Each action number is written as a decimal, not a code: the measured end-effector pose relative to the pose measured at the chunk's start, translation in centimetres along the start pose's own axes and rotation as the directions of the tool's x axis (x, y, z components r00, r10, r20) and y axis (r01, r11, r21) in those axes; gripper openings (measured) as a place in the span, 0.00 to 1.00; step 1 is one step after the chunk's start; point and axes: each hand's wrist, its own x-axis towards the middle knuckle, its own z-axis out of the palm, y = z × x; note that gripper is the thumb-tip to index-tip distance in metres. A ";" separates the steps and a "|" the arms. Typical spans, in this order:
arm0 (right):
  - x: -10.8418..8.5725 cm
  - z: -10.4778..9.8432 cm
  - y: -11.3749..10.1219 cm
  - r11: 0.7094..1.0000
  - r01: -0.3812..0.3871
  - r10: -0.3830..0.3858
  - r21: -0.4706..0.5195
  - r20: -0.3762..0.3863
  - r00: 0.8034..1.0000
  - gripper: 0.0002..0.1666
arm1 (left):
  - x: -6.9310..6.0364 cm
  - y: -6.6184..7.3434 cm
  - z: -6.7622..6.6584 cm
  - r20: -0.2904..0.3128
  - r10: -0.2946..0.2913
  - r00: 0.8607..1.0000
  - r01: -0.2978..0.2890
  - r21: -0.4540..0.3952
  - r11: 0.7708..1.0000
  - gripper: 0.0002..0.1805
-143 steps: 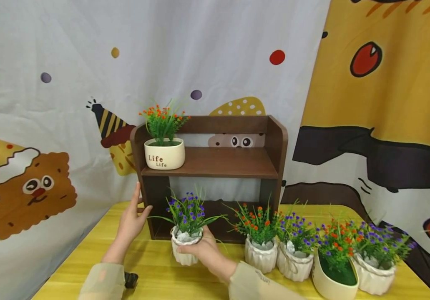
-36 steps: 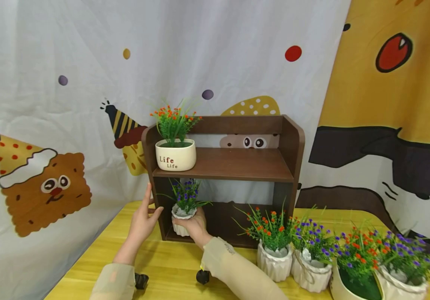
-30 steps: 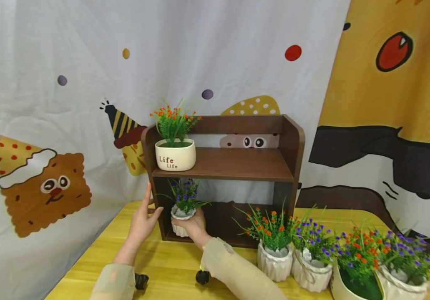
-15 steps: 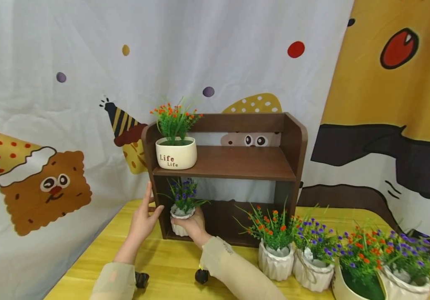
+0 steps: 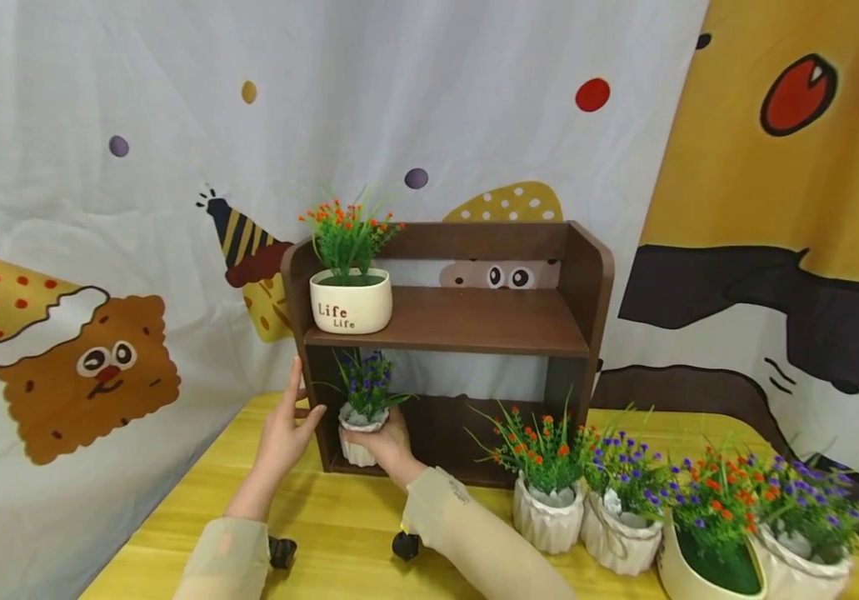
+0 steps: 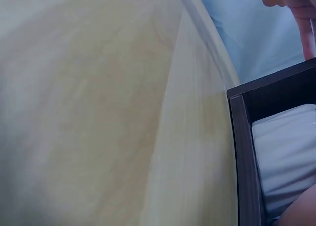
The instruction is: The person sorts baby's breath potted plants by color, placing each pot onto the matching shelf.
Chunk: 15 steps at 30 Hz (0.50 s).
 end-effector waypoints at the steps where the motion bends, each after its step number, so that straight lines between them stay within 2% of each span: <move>1: -0.3 -0.2 -0.1 1.000 -0.006 0.005 -0.014 -0.018 1.000 0.56 | 0.0 0.0 0.0 0.006 -0.002 1.000 0.002 0.000 1.000 0.49; 5: -1.6 -0.8 -1.0 0.995 -0.022 0.012 -0.102 -0.100 0.995 0.54 | 0.2 0.0 0.0 0.014 -0.016 1.000 0.016 -0.009 1.000 0.49; 7: -2.3 -1.2 -1.5 0.989 -0.020 0.003 -0.147 -0.111 0.994 0.53 | 0.3 0.1 0.0 0.012 -0.025 1.000 0.026 -0.014 1.000 0.49; 10: -3.8 -2.0 -2.5 0.987 -0.027 0.018 -0.156 -0.061 0.998 0.49 | 0.3 0.2 -0.1 0.016 -0.033 0.999 0.033 -0.021 0.999 0.49; 15: -7.4 -4.1 -3.9 0.987 -0.018 0.034 -0.160 0.096 0.995 0.43 | 0.1 0.3 -0.1 0.020 -0.036 0.999 0.036 -0.020 0.999 0.49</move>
